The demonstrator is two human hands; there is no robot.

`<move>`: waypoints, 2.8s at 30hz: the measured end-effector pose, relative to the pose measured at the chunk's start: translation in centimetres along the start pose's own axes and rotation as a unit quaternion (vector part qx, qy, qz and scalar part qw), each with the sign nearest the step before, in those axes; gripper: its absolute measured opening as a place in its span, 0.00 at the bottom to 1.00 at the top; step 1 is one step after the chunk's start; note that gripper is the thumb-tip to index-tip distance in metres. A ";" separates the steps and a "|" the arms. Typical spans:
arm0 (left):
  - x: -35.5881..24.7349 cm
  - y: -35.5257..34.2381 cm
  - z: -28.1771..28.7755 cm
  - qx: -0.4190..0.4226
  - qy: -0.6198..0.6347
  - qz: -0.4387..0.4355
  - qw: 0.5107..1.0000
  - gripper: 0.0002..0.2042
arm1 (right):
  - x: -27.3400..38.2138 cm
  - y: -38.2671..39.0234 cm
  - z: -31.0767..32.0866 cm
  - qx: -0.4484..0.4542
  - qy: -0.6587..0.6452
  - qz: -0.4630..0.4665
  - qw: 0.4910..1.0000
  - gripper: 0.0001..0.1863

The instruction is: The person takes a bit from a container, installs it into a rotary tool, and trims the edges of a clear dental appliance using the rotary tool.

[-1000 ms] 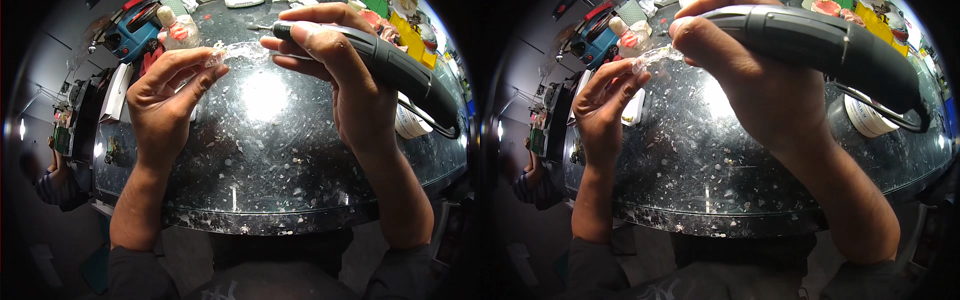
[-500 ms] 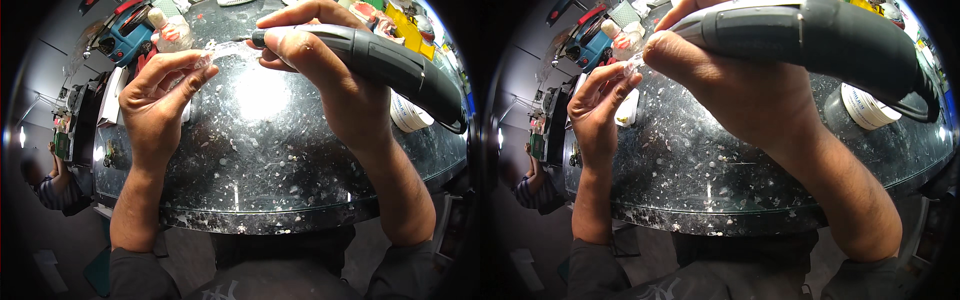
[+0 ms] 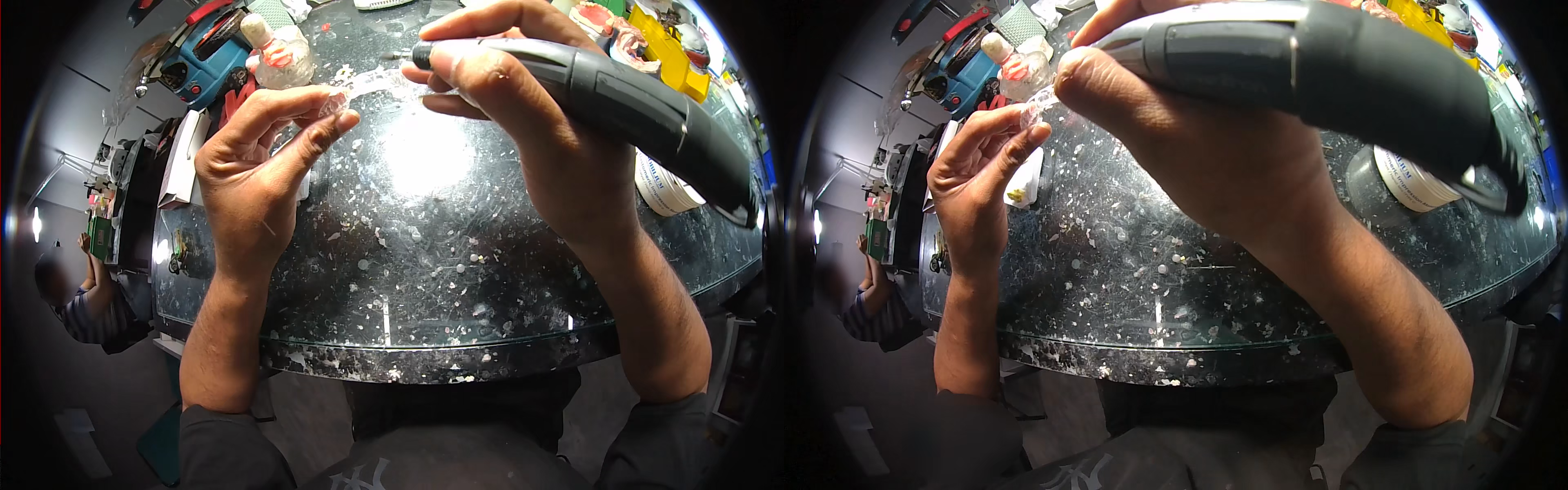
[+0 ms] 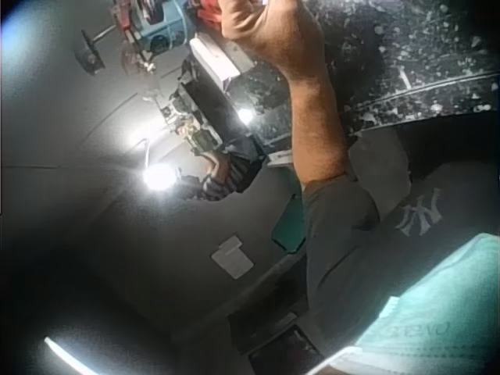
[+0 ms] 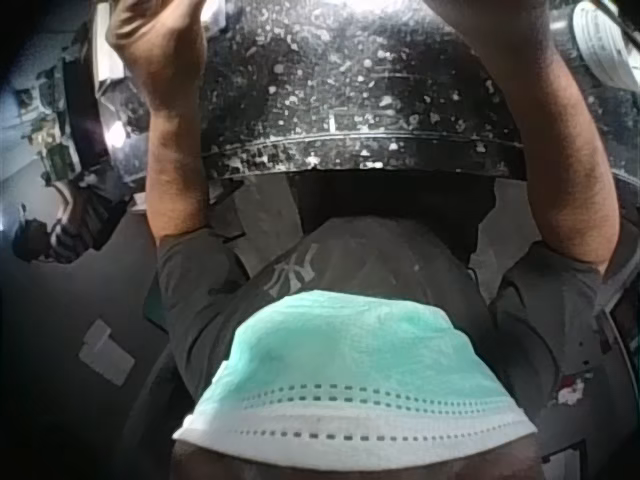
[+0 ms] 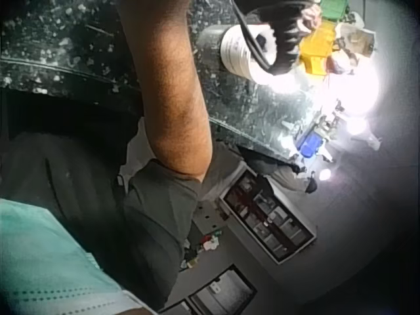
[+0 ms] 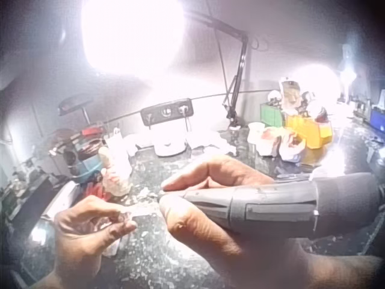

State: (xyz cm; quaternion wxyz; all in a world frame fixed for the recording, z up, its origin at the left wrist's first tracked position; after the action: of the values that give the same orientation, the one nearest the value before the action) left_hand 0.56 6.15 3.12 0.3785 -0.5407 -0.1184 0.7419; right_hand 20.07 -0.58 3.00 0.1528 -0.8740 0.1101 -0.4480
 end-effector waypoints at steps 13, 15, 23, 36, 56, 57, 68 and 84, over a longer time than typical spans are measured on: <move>-1.2 0.0 0.1 -0.010 -0.120 -0.053 0.991 0.10 | 0.0 0.5 -0.5 0.015 0.030 0.004 0.999 0.17; -1.3 0.0 0.2 -0.014 -0.122 -0.061 0.991 0.10 | 0.1 0.5 -0.3 0.018 0.033 0.005 0.999 0.17; -1.7 0.0 0.1 -0.015 -0.144 -0.078 0.986 0.10 | 0.2 0.4 -0.4 0.022 0.053 0.010 0.998 0.17; -1.6 0.0 0.0 -0.007 -0.142 -0.061 0.988 0.09 | 0.2 0.0 -1.3 0.035 0.085 0.019 0.996 0.17; -0.4 0.0 -0.2 -0.003 -0.022 -0.016 1.000 0.09 | 0.7 0.8 -0.6 0.029 0.129 0.037 0.991 0.18; -0.6 0.0 -0.3 -0.002 -0.038 -0.029 0.999 0.09 | 0.8 0.8 -0.4 0.028 0.131 0.038 0.990 0.18; -1.7 0.0 -0.3 0.011 -0.102 -0.070 0.992 0.11 | 0.5 0.6 -0.7 0.034 0.154 0.042 0.987 0.18; -1.4 0.2 -0.7 0.032 -0.139 -0.054 0.988 0.10 | 0.5 0.2 -1.2 0.048 0.193 0.049 0.979 0.18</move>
State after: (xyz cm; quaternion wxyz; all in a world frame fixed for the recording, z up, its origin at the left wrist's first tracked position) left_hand 1.32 4.84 3.73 0.4153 -0.4127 -0.1749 0.7916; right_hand 19.37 -1.09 3.95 0.1925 -0.7564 0.1589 -0.6047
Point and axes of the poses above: each hand's wrist, its own y-axis away from the middle knuckle, its own z-axis out of the back of the hand, x = y × z, the point moved 8 cm from there along -y, towards the middle knuckle, and after that the axes turned 3 degrees about -y, right-handed, at the moved point
